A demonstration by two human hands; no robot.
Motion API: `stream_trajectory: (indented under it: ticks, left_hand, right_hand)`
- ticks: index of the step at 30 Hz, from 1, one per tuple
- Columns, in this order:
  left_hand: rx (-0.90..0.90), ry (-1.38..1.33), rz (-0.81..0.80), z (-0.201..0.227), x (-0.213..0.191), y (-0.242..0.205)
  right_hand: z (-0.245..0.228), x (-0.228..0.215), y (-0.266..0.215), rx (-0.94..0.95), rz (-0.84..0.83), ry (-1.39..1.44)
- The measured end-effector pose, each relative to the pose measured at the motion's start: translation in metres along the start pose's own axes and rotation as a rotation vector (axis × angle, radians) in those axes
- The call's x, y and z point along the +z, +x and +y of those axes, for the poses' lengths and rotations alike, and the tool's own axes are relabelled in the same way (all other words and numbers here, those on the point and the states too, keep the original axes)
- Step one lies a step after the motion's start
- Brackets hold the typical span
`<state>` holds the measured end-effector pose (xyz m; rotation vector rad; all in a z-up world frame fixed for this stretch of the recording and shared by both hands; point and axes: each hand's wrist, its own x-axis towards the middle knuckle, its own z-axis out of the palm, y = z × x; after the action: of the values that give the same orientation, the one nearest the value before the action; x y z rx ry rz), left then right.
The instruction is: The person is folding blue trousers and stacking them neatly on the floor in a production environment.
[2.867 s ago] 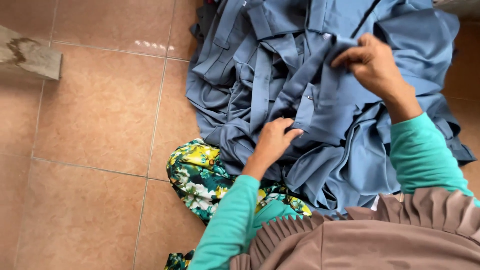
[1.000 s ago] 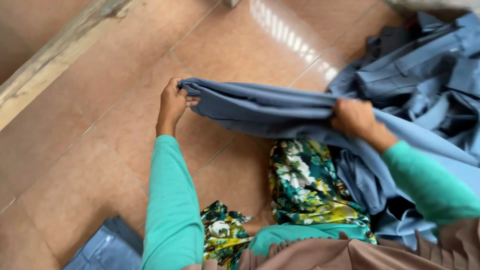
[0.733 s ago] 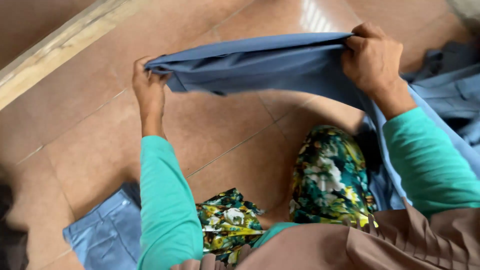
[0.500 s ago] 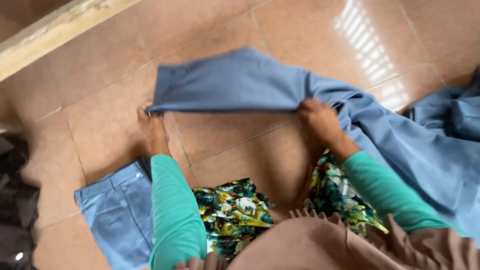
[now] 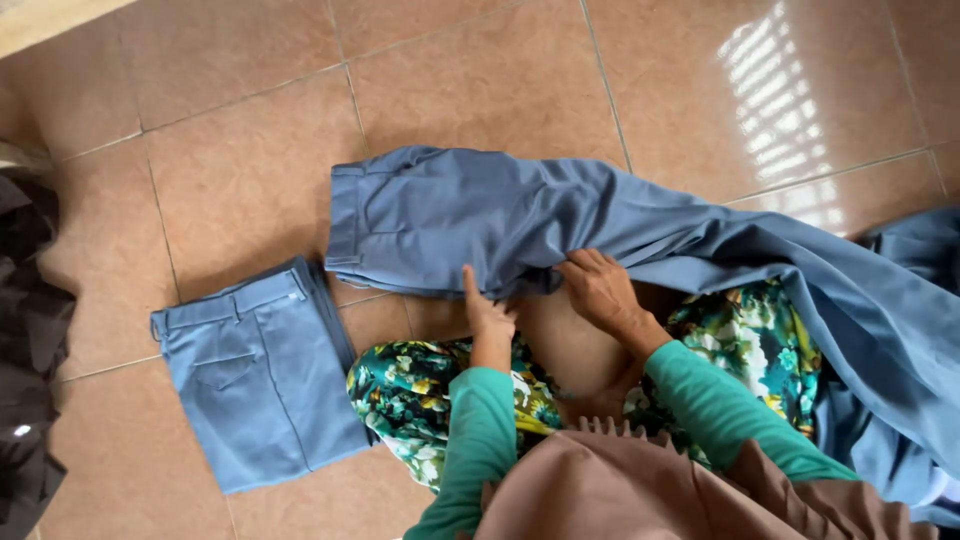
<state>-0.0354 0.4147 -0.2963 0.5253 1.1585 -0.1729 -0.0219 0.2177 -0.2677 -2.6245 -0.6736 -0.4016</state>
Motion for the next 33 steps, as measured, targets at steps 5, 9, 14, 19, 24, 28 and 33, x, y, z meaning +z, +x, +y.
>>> stream_trajectory:
  ticks: [5, 9, 14, 19, 24, 28, 33]
  left_hand:
    - [0.198, -0.147, 0.237, 0.039, 0.006, 0.023]
    - [0.33, -0.148, 0.311, 0.093, -0.038, 0.049]
    - [0.611, 0.012, 0.273, 0.1, -0.075, 0.058]
    - [0.917, 0.422, 0.36, 0.107, -0.104, 0.068]
    - [1.169, 1.06, 0.797, 0.144, -0.113, 0.074]
    - [0.78, 1.073, 0.384, 0.206, -0.029, -0.068]
    - [1.098, 0.463, -0.328, 0.234, 0.042, -0.096]
  right_hand:
    - [-0.011, -0.036, -0.012, -0.015, 0.075, 0.072]
    - [0.032, -0.045, -0.05, 0.103, 0.059, 0.032]
    - [0.055, -0.05, -0.072, 0.303, -0.257, -0.079]
    - [0.077, -0.059, -0.063, 0.687, -0.579, 0.29]
    - [0.083, -0.092, -0.009, 0.408, -0.239, 0.381]
    - [0.1, -0.128, 0.056, 0.542, -0.151, 0.541]
    - [0.18, -0.104, 0.117, 0.124, 0.165, 0.159]
